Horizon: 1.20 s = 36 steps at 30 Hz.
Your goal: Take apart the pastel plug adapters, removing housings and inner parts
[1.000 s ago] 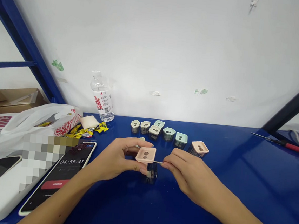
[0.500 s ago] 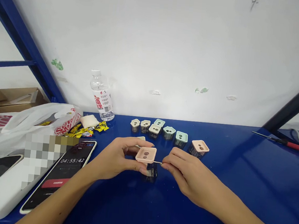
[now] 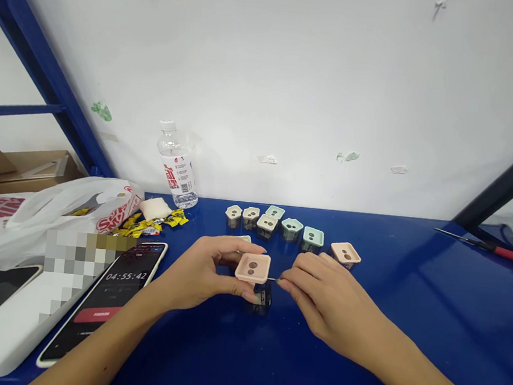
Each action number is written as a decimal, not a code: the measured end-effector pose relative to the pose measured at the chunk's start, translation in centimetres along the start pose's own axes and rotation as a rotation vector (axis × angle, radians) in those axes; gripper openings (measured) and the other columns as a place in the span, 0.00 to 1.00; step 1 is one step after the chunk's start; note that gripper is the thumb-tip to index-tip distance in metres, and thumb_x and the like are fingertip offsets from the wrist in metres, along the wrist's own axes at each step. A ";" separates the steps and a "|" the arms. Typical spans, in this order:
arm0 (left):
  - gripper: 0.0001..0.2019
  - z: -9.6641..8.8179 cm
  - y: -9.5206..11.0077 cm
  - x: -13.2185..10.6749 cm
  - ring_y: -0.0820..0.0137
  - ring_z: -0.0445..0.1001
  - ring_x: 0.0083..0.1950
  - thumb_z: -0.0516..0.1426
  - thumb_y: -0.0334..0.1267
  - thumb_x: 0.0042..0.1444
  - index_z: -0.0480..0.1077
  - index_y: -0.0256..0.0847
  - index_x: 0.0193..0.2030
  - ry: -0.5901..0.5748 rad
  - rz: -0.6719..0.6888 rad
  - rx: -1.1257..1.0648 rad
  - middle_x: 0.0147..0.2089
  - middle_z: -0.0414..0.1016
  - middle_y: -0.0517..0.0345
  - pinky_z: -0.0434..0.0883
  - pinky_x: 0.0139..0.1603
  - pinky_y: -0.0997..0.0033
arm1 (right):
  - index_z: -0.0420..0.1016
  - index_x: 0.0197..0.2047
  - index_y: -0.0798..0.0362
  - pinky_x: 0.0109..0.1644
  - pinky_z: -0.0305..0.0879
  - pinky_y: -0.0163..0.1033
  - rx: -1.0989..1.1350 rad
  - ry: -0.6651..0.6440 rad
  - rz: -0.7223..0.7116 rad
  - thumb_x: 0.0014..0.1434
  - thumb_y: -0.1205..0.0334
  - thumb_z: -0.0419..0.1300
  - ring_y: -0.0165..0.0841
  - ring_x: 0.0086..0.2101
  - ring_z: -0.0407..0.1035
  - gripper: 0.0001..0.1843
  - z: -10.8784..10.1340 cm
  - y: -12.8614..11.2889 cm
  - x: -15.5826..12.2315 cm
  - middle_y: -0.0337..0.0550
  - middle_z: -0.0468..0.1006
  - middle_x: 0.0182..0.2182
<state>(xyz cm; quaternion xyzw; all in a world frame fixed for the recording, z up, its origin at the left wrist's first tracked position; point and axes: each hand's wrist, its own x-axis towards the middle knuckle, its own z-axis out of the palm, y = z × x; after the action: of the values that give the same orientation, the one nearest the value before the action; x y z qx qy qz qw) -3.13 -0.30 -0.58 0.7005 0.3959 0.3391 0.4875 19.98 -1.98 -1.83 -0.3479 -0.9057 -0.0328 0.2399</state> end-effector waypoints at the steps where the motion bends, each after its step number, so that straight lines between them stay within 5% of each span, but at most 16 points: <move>1: 0.25 0.0 0.0 0.0 0.67 0.76 0.41 0.70 0.33 0.38 0.74 0.39 0.47 0.000 -0.001 0.002 0.39 0.77 0.59 0.74 0.45 0.69 | 0.72 0.33 0.54 0.34 0.53 0.39 -0.007 -0.002 -0.002 0.67 0.65 0.49 0.33 0.29 0.63 0.14 0.0 0.0 0.1 0.41 0.70 0.28; 10: 0.24 0.0 -0.2 0.0 0.66 0.76 0.42 0.69 0.36 0.40 0.73 0.41 0.48 -0.029 -0.015 0.037 0.41 0.76 0.58 0.73 0.46 0.66 | 0.71 0.33 0.52 0.23 0.46 0.34 -0.008 -0.029 0.108 0.65 0.59 0.54 0.28 0.19 0.62 0.10 0.2 0.4 -0.1 0.35 0.69 0.22; 19: 0.22 -0.1 0.1 -0.2 0.69 0.74 0.47 0.67 0.35 0.45 0.63 0.41 0.46 -0.008 0.092 0.080 0.46 0.75 0.57 0.69 0.50 0.70 | 0.74 0.35 0.50 0.33 0.57 0.38 0.112 -0.050 0.194 0.67 0.62 0.50 0.31 0.28 0.67 0.13 -1.6 0.7 0.2 0.38 0.73 0.27; 23: 0.19 -0.2 0.3 -0.3 0.69 0.74 0.47 0.66 0.36 0.48 0.60 0.41 0.41 -0.015 0.104 0.146 0.46 0.75 0.56 0.68 0.47 0.71 | 0.74 0.39 0.49 0.38 0.58 0.38 0.181 -0.045 0.174 0.67 0.63 0.50 0.30 0.32 0.67 0.11 -2.0 1.2 0.1 0.38 0.73 0.31; 29: 0.18 -0.3 0.1 -0.3 0.67 0.72 0.49 0.63 0.35 0.51 0.69 0.42 0.49 -0.041 0.167 0.255 0.48 0.72 0.55 0.68 0.49 0.69 | 0.75 0.47 0.42 0.27 0.50 0.35 0.046 -0.051 0.084 0.67 0.58 0.51 0.28 0.23 0.62 0.12 -1.7 1.4 -0.4 0.36 0.67 0.26; 33: 0.27 0.1 0.1 -0.4 0.69 0.73 0.47 0.63 0.31 0.50 0.63 0.43 0.57 -0.057 0.178 0.227 0.47 0.73 0.56 0.68 0.51 0.69 | 0.76 0.46 0.41 0.26 0.48 0.35 0.020 0.012 0.058 0.67 0.57 0.52 0.27 0.23 0.60 0.12 -1.8 1.1 -0.4 0.36 0.67 0.27; 36: 0.21 0.4 0.4 -0.5 0.69 0.73 0.46 0.63 0.31 0.49 0.65 0.41 0.51 -0.066 0.149 0.236 0.46 0.75 0.57 0.68 0.50 0.69 | 0.76 0.45 0.43 0.28 0.49 0.35 0.016 0.000 0.056 0.66 0.59 0.52 0.27 0.24 0.61 0.12 -1.9 0.9 -0.3 0.37 0.68 0.27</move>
<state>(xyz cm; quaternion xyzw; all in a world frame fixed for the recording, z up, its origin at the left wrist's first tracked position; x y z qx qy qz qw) -2.94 -0.95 -0.39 0.7912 0.3638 0.3022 0.3878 21.56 -1.89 -0.36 -0.3710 -0.8959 -0.0187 0.2436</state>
